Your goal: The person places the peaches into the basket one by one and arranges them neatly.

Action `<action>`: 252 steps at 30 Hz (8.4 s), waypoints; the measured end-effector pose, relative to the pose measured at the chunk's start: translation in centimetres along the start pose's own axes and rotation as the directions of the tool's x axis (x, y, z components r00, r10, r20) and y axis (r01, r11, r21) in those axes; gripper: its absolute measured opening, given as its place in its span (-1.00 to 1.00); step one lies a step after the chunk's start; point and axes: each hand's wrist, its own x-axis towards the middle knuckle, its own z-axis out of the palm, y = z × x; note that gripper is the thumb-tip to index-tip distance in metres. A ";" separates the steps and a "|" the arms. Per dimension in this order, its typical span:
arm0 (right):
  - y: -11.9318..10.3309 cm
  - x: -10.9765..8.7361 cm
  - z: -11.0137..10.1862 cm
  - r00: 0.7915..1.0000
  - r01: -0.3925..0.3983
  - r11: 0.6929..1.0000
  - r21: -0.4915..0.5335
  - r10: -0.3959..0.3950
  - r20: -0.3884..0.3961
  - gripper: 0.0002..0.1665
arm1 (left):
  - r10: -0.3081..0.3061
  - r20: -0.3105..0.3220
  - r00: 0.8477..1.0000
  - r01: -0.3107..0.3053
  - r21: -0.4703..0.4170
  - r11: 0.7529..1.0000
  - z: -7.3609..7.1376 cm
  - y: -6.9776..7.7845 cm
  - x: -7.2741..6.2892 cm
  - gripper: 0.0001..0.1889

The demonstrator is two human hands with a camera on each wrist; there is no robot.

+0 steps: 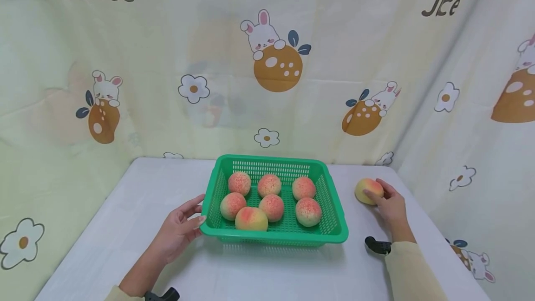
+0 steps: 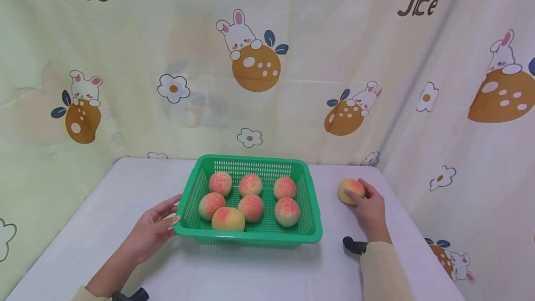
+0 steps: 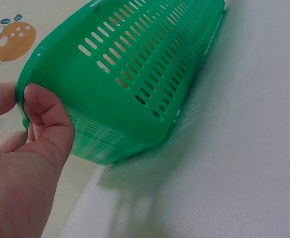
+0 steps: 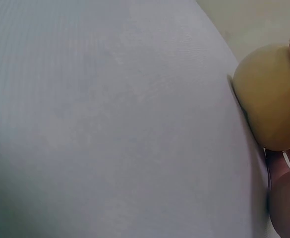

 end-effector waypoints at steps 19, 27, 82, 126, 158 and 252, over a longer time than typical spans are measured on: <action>0.1 0.0 -0.1 1.000 -0.014 1.000 0.017 0.014 0.017 0.12 | -0.010 -0.001 1.000 0.010 -0.002 1.000 0.0 0.2 0.0 -0.27; -0.3 -0.3 -0.1 1.000 0.001 1.000 0.005 -0.001 0.021 0.10 | -0.004 0.000 1.000 0.004 0.001 1.000 0.0 0.2 0.1 -0.27; -0.1 -0.5 -0.9 0.998 0.039 0.992 -0.124 -0.031 0.062 0.21 | -0.009 0.010 1.000 0.009 0.012 1.000 -0.3 0.2 0.2 -0.26; -5.9 -11.3 -0.7 0.951 0.309 0.946 -0.100 -0.307 0.040 -0.08 | -0.007 0.002 1.000 0.007 0.013 1.000 -0.3 0.3 0.2 -0.28; -8.7 -15.4 2.1 0.884 0.433 0.895 0.102 -0.444 0.147 -0.23 | 0.011 0.024 1.000 -0.011 -0.015 1.000 -0.1 0.0 0.1 -0.26; -12.4 -15.5 10.5 0.521 0.758 0.633 -0.155 -0.446 0.728 -0.32 | 0.011 0.021 1.000 -0.011 -0.005 1.000 -0.2 0.3 -0.1 -0.26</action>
